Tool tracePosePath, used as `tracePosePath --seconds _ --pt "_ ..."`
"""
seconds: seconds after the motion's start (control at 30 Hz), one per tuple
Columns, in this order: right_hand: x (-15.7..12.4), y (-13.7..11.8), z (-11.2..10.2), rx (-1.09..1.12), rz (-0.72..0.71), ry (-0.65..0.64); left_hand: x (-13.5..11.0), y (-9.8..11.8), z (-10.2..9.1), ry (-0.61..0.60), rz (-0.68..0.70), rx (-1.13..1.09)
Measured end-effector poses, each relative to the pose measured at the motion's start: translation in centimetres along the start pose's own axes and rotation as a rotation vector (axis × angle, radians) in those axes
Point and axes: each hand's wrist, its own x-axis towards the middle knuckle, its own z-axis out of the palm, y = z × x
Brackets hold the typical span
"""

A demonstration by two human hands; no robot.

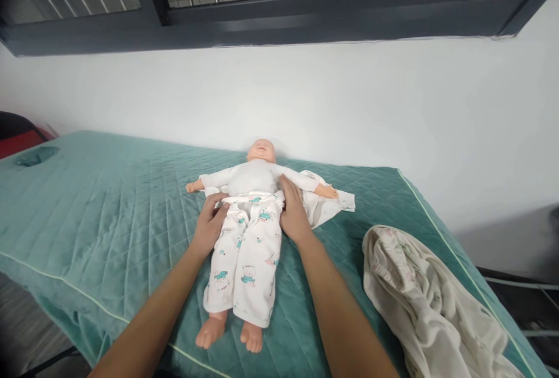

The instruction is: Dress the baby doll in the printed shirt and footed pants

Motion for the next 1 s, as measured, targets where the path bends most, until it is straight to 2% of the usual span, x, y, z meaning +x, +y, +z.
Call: tracePosePath --seconds 0.1,0.2,0.27,0.33,0.47,0.6,0.7,0.83,1.0 --pt "-0.1 0.0 -0.1 0.009 -0.023 0.016 0.1 0.1 0.0 -0.004 -0.01 -0.008" --pt "-0.1 0.1 -0.3 0.029 -0.017 0.164 0.2 0.2 0.1 -0.002 -0.006 -0.009" --pt "-0.1 0.1 -0.4 0.066 0.043 0.265 0.4 0.2 0.1 -0.002 -0.001 -0.008" --pt "-0.1 -0.1 -0.5 0.11 0.129 0.302 0.5 0.2 0.2 -0.004 0.004 -0.01" --pt "-0.2 -1.0 -0.7 0.165 0.237 0.274 0.6 0.0 0.2 -0.002 0.016 -0.02" --pt "-0.7 -2.5 -0.9 0.119 0.069 0.222 0.5 0.0 0.1 0.003 0.015 -0.028" --pt "-1.5 -3.8 -0.9 -0.006 -0.046 0.116 0.5 0.1 0.0 -0.024 0.071 -0.031" --pt "-2.2 -5.0 -0.4 -0.097 -0.059 0.004 0.3 0.3 0.0 -0.035 0.087 -0.024" --pt "-2.1 -5.4 -0.3 -0.193 -0.064 -0.014 0.1 0.2 0.1 -0.054 0.1 0.018"
